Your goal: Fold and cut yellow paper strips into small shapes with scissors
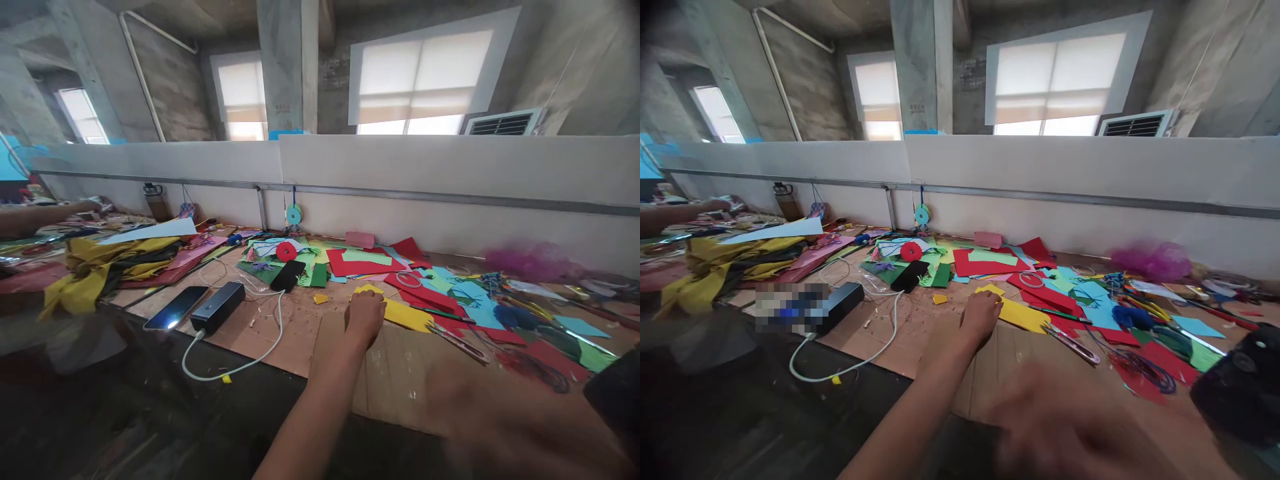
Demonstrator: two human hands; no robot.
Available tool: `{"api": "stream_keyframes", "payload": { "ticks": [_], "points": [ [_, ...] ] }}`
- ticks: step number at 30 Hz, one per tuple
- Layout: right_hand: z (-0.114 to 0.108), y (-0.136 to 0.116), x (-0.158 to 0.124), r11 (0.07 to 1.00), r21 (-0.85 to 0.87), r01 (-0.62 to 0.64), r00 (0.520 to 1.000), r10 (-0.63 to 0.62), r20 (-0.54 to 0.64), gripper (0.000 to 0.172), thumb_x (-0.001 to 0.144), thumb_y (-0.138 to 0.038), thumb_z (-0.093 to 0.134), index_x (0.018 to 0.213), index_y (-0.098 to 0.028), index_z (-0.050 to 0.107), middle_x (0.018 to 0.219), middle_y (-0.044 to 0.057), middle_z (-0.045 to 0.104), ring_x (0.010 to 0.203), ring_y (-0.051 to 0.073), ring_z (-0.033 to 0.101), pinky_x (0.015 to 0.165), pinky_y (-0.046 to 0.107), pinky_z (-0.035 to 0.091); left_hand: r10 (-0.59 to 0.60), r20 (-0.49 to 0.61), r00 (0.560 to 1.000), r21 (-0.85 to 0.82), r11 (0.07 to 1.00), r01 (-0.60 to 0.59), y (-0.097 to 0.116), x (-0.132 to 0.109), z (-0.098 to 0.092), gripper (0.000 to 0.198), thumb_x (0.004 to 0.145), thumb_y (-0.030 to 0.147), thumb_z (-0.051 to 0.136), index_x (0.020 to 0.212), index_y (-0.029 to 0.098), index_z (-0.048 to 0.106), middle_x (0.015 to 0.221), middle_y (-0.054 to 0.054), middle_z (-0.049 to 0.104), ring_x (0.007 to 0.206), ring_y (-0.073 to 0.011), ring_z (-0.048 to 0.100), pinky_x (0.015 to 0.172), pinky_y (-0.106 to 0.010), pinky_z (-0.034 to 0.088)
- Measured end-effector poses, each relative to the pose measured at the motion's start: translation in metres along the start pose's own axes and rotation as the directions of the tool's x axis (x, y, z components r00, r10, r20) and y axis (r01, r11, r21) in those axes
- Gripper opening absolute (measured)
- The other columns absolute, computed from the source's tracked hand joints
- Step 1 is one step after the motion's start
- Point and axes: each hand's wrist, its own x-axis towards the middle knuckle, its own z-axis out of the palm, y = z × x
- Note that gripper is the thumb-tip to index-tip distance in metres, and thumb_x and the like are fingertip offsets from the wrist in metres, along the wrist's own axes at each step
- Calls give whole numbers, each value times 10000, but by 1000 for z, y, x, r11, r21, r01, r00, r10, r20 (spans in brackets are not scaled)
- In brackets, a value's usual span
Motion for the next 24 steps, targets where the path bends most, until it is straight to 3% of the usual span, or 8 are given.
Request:
{"api": "stream_keyframes", "payload": {
  "ticks": [2,3,5,8,10,15,17,24],
  "points": [
    [-5,30,26,992,-96,-80,997,79,-13,151,927,-347,582,999,-329,713,1125,35,711,1054,280,643,880,435,519,-12,-16,1000,13,1000,13,-1,0,-1,270,954,252,422,1050,175,663,1088,-111,671,1037,-240,594,924,-385,393],
    [-6,50,38,953,-264,-149,989,138,-58,179,920,-367,573,1001,-305,721,1115,39,723,1047,280,650,897,424,506,-18,-22,1000,19,1000,19,-2,1,-2,273,956,245,415,1045,174,663,1080,-111,673,1029,-237,597,914,-382,397],
    [-4,94,58,773,-578,-261,958,279,-60,322,904,-356,548,1186,-264,673,1220,66,699,1090,291,643,874,396,506,-27,-29,999,29,999,28,-3,1,-2,265,953,236,422,1032,172,667,1057,-110,677,1006,-234,605,892,-375,406],
    [4,149,65,678,-674,-292,939,337,-69,430,836,-349,613,1229,-182,664,1164,145,721,1041,343,663,828,407,493,-34,-40,999,32,999,35,-5,2,-2,245,943,247,453,1024,171,672,1036,-104,684,979,-231,613,867,-364,415],
    [10,168,60,639,-709,-299,935,346,-82,459,834,-390,619,1238,-176,653,1170,151,717,1024,332,668,787,373,482,-34,-52,998,29,999,36,-5,3,-2,244,944,263,461,1025,173,673,1041,-99,686,983,-230,612,861,-356,416],
    [17,172,50,570,-778,-267,943,319,-90,228,878,-388,576,921,-240,744,921,91,771,849,273,690,677,314,409,-33,-88,996,18,999,34,-4,2,-3,241,947,264,459,1011,173,673,1032,-102,691,977,-229,612,844,-348,416],
    [19,169,52,552,-796,-248,953,288,-97,247,904,-327,538,806,-228,742,836,100,765,793,267,686,680,323,387,-29,-111,993,14,999,31,-3,2,-4,231,945,258,465,1002,176,673,1021,-97,694,964,-226,613,836,-345,417],
    [26,166,54,574,-780,-249,968,159,-192,195,867,-187,541,758,-190,703,837,116,744,823,263,664,678,316,372,-6,-244,970,0,1000,6,-2,1,-8,166,925,239,511,975,195,663,1000,-61,692,967,-215,599,861,-344,420]
  ]
}}
